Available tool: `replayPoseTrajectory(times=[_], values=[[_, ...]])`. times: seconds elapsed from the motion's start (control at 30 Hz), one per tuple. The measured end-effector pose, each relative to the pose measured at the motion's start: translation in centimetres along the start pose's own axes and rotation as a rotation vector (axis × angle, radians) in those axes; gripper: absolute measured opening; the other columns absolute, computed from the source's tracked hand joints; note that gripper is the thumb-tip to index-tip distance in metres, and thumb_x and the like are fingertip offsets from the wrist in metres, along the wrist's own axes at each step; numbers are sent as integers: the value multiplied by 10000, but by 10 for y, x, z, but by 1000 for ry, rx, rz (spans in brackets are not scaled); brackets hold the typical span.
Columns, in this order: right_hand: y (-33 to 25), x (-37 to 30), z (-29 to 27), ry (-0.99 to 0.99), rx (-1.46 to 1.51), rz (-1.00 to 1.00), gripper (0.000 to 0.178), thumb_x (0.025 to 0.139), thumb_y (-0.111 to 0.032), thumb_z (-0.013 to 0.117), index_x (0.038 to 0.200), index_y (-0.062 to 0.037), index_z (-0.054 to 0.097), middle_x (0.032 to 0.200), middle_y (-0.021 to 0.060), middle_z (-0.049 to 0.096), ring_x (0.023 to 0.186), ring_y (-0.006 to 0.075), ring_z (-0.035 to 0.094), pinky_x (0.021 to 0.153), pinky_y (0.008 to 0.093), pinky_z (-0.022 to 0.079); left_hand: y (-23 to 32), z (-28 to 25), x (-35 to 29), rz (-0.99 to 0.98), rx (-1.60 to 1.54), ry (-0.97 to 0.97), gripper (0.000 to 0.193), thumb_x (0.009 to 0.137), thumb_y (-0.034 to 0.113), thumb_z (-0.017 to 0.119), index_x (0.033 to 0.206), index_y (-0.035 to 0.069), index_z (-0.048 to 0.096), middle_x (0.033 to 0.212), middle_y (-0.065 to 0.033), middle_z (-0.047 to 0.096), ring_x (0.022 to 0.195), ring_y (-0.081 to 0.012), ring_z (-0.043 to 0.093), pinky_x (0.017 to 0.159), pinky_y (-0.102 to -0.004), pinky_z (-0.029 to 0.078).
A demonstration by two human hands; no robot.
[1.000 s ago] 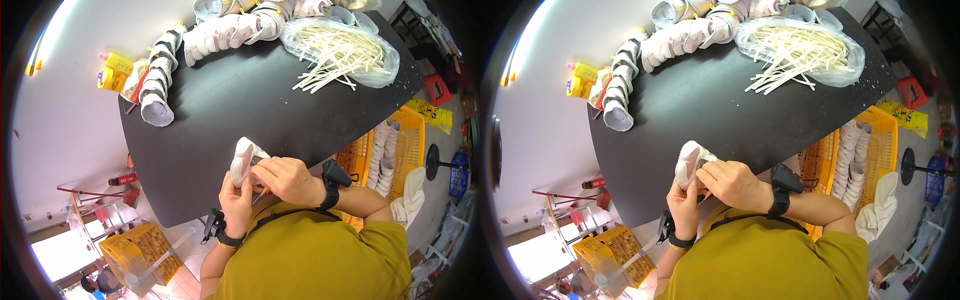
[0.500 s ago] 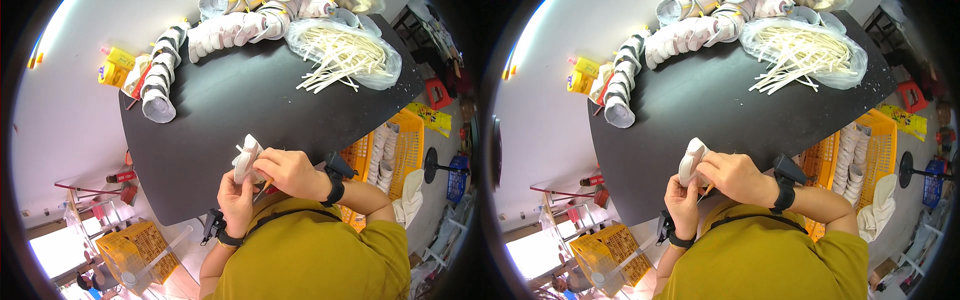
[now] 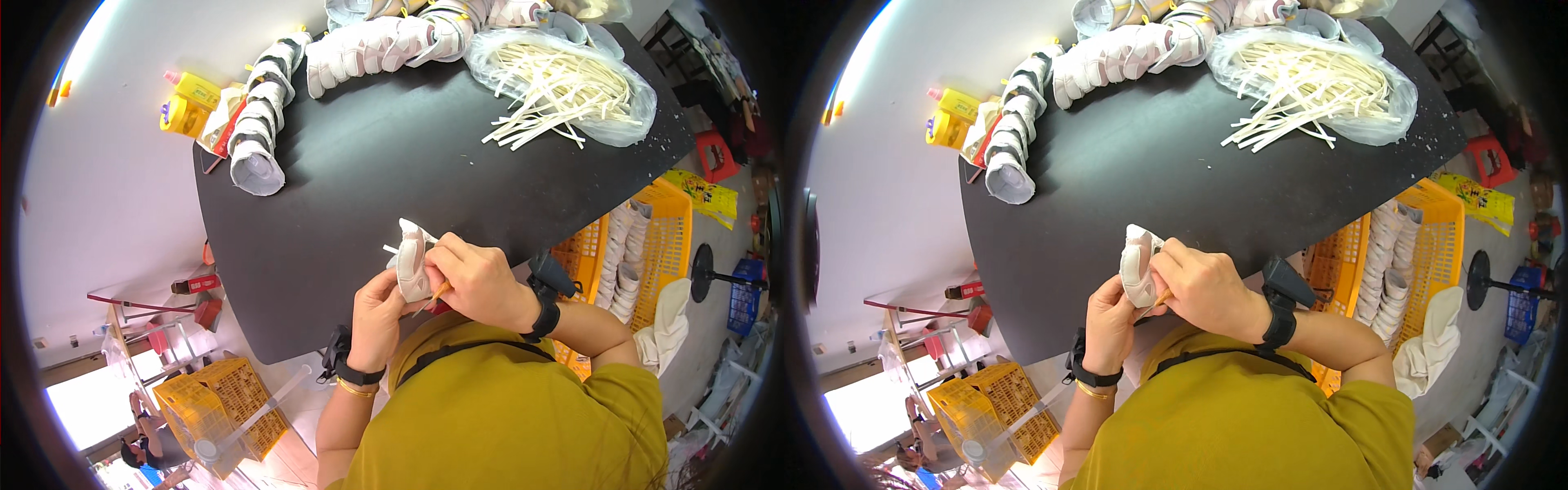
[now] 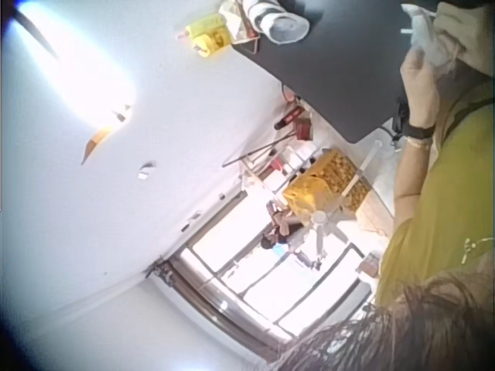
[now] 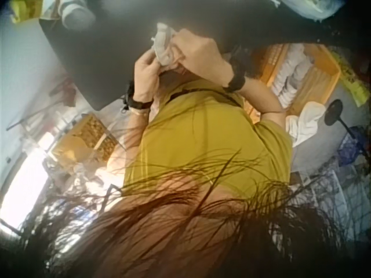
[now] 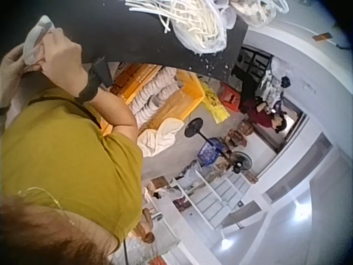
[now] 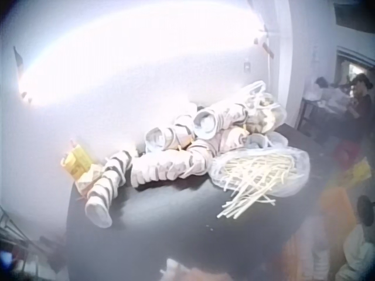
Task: Hand-stitching and assembling white fabric components for shoe uppers using a needle and thread.
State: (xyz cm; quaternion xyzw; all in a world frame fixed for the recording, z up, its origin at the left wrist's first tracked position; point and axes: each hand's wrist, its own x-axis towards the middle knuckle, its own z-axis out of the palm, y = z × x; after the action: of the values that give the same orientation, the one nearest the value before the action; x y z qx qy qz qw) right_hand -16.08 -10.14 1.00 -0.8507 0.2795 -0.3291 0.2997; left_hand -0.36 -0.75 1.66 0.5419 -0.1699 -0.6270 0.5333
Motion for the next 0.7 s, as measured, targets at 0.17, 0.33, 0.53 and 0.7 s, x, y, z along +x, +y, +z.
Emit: replayPoseTrajectory(times=[0.17, 0.33, 0.53, 0.7], values=[[-7, -5, -6, -16, -28, -11, 145, 777, -24, 696, 839, -49, 568, 785, 76, 548, 580, 264, 606, 518, 342, 496, 0, -1, 4, -24, 140, -41, 255, 947, 42, 584, 1181, -42, 640, 1056, -103, 678, 946, -171, 672, 849, -319, 584], [-10, -11, -9, -53, 29, 99, 191, 789, -75, 724, 829, -37, 541, 777, 108, 578, 604, 295, 629, 526, 364, 505, -19, -2, 4, 30, 143, -27, 220, 940, 59, 609, 1134, -32, 656, 1027, -69, 682, 906, -121, 652, 796, -276, 565], [-15, -25, -6, -1, 110, 176, 176, 767, 2, 699, 886, -13, 571, 785, 127, 591, 618, 317, 625, 555, 368, 510, -28, 8, -3, 156, 238, 15, 184, 897, -1, 640, 1079, -27, 658, 969, -65, 663, 873, -133, 654, 777, -265, 541], [-15, -21, -5, 3, 155, 141, 155, 777, -2, 680, 866, -11, 553, 770, 138, 581, 633, 324, 615, 558, 383, 498, -21, 14, -6, 755, 953, 215, 226, 839, -58, 659, 1060, -6, 658, 1037, -139, 585, 881, -259, 640, 762, -328, 527]])
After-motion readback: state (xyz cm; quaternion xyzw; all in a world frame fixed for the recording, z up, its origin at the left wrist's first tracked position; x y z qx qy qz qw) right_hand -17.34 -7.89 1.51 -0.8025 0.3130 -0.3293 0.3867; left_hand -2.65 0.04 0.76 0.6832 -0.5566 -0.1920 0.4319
